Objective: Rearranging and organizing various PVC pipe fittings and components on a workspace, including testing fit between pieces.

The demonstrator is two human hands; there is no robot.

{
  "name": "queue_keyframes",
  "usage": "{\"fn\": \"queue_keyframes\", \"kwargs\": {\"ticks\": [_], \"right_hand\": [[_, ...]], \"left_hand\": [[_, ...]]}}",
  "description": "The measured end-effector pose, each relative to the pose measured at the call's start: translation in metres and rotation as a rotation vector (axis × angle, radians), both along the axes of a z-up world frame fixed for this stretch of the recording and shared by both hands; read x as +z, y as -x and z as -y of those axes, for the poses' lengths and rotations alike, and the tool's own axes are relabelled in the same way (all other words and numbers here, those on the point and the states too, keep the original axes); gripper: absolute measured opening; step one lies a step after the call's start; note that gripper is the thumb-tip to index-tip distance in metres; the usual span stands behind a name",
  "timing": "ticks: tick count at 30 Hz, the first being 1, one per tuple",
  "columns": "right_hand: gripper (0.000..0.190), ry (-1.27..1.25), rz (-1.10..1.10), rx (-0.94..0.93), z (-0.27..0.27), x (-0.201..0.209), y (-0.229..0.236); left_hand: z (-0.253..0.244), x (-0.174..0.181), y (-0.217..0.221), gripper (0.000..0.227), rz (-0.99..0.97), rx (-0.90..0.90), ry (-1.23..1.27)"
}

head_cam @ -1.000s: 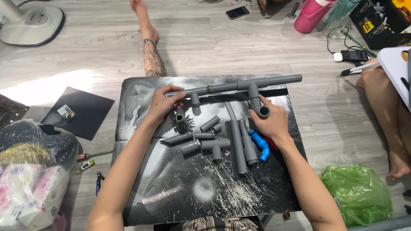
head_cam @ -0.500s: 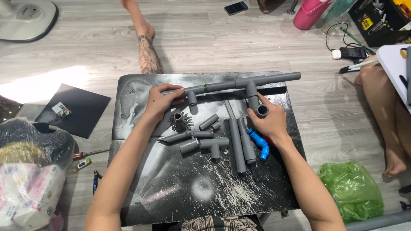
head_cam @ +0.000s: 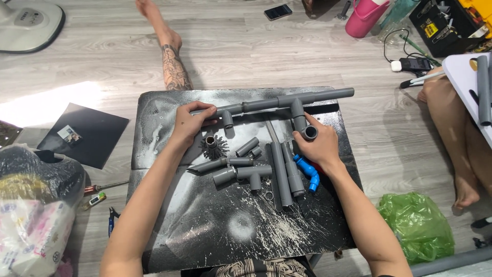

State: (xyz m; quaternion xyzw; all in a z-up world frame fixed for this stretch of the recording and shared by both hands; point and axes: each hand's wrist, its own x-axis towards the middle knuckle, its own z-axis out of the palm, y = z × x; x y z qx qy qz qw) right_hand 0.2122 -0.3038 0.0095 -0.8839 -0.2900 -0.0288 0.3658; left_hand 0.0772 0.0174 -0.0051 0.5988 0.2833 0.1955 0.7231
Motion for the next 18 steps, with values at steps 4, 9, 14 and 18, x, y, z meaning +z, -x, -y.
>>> {"fn": "queue_keyframes", "kwargs": {"ticks": [4,9,14,18], "right_hand": [[0.061,0.015,0.003,-0.003,-0.001,-0.002,-0.001],[0.062,0.013,-0.027,-0.010,-0.001,0.001,0.000],[0.062,0.021,-0.020,-0.005,-0.001,0.003,-0.002],[0.063,0.040,-0.028,-0.014,0.000,-0.003,-0.005]], "left_hand": [[0.001,-0.002,0.000,0.025,0.004,0.014,0.012],[0.004,0.003,0.001,0.024,-0.002,0.024,-0.008],[0.010,0.012,0.005,0.028,-0.009,0.020,-0.003],[0.015,0.023,0.010,0.043,-0.036,-0.014,-0.013]]}}
